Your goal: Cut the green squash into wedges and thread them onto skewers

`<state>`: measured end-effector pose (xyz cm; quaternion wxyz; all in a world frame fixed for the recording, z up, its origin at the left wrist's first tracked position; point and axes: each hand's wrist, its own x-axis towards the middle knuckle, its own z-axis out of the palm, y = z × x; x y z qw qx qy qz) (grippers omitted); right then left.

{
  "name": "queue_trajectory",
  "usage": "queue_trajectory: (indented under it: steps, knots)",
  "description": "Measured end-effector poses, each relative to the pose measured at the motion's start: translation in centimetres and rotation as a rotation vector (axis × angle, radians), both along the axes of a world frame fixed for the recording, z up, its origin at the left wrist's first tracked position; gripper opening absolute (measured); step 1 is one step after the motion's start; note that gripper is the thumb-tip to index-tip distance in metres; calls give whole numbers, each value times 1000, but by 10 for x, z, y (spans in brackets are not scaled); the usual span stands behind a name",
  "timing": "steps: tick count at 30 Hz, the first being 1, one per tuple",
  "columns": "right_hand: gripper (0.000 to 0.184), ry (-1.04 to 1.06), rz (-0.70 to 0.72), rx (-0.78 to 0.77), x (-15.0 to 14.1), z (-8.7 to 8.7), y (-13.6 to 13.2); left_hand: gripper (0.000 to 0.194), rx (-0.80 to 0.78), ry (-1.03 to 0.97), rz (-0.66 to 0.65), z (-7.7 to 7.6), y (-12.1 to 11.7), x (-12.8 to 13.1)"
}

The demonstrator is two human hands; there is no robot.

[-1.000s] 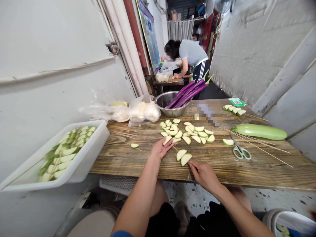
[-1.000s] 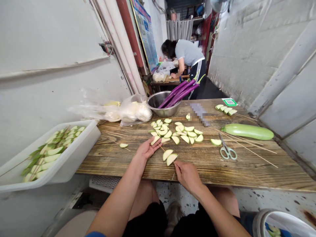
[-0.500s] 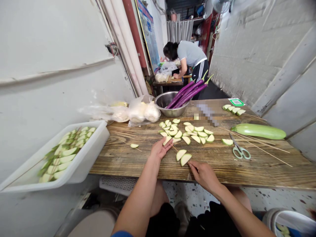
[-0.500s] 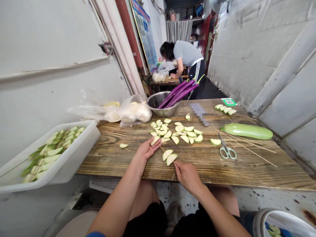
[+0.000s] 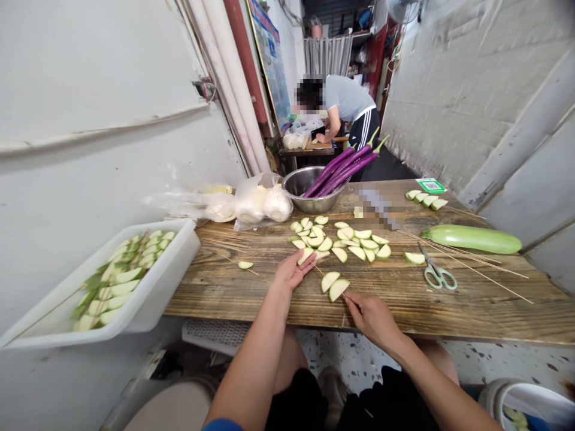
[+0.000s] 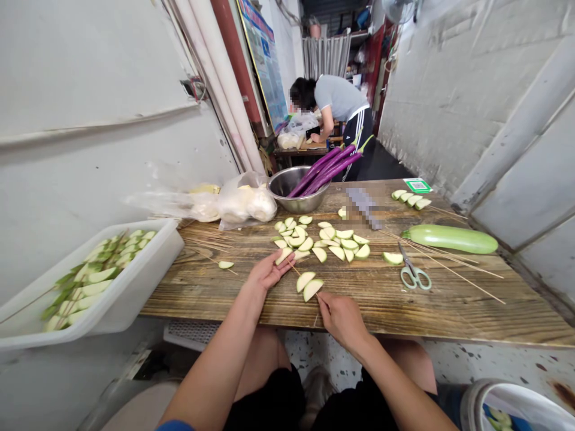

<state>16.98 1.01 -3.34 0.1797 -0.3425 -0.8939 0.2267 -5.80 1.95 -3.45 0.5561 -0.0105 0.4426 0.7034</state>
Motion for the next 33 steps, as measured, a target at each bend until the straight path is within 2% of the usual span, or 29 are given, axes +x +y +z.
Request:
queue_trajectory:
  steps: [13, 33]
  knots:
    - [33, -71, 6, 13, -3, 1, 2, 8, -16, 9, 4, 0, 2, 1]
    - [31, -46, -9, 13, -4, 2, 2, 9, -85, 41, 7, 1, 6, 3]
